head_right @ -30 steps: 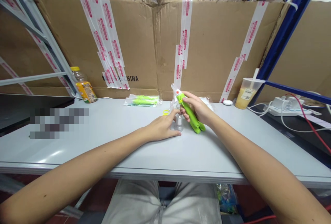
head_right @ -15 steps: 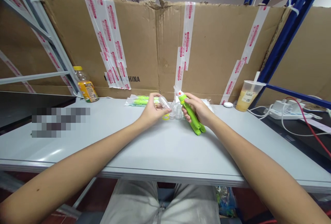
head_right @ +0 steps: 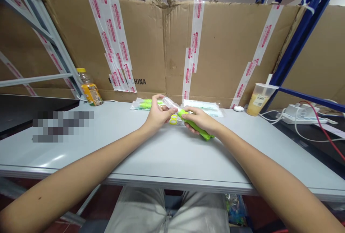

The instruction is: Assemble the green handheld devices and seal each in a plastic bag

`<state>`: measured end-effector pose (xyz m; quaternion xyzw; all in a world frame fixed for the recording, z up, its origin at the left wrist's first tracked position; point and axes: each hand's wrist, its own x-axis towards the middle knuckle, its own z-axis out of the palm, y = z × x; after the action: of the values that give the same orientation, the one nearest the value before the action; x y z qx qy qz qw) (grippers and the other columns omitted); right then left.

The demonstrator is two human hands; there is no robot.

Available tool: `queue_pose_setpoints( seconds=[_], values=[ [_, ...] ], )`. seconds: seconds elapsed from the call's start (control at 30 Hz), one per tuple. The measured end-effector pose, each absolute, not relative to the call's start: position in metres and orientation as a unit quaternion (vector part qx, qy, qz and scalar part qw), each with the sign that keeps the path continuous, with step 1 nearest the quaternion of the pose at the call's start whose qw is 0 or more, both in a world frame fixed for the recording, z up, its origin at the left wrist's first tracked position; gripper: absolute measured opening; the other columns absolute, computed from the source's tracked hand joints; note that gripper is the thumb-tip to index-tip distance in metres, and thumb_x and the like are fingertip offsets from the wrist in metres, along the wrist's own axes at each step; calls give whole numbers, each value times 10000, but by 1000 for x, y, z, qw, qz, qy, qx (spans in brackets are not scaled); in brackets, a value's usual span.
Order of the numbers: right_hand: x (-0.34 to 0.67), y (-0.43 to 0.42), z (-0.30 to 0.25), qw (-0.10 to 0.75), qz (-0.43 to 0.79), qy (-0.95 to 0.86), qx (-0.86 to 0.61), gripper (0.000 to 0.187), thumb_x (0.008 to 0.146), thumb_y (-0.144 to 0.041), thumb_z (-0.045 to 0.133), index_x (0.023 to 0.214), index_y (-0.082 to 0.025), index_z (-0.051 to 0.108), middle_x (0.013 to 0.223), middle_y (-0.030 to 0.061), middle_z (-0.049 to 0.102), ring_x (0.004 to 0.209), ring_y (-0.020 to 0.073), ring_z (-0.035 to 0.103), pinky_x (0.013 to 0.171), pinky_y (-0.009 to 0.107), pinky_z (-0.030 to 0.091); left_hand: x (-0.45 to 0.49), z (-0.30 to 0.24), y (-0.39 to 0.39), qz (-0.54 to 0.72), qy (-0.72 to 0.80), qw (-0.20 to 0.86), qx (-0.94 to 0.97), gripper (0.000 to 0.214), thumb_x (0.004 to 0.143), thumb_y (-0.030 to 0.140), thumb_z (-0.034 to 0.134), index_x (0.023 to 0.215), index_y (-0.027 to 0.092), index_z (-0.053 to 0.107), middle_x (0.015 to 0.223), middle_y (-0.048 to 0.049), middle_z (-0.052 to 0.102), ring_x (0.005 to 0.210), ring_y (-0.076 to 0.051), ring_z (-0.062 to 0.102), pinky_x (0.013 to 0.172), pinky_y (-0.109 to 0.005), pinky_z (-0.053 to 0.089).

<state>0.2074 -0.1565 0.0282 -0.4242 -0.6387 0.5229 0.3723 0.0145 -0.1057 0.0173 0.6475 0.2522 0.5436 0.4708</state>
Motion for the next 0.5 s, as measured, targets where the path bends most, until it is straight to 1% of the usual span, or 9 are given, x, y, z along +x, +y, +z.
queue_pose_setpoints(
  seconds=[0.07, 0.17, 0.33, 0.5],
  values=[
    [205, -157, 28, 383, 512, -643, -421, 395, 851, -475, 668, 1100, -253, 457, 662, -37, 579, 466, 109, 490, 374, 206, 353, 15, 15, -105, 531, 251, 475, 655, 680, 686, 380, 819, 1089, 263, 285, 652, 108, 572, 378, -34, 434, 417, -149, 332],
    [202, -159, 27, 386, 489, -666, -410, 438, 858, -506, 661, 1130, -266, 415, 665, -52, 579, 457, 106, 478, 370, 205, 361, 15, 11, -104, 509, 247, 478, 672, 662, 710, 385, 807, 1102, 266, 287, 647, 109, 569, 384, -38, 439, 414, -147, 337],
    [198, -161, 25, 391, 439, -699, -407, 417, 896, -539, 599, 1149, -267, 410, 653, -70, 553, 445, 95, 459, 368, 193, 362, 14, 9, -102, 490, 238, 484, 685, 675, 727, 397, 800, 1129, 269, 273, 677, 103, 581, 387, -40, 463, 427, -153, 363],
    [196, -162, 25, 404, 442, -699, -392, 414, 902, -540, 584, 1163, -272, 406, 671, -72, 539, 451, 95, 461, 376, 197, 369, 13, 11, -101, 482, 223, 494, 688, 720, 717, 429, 799, 1179, 285, 267, 793, 68, 603, 415, -45, 496, 418, -160, 363]
  ],
)
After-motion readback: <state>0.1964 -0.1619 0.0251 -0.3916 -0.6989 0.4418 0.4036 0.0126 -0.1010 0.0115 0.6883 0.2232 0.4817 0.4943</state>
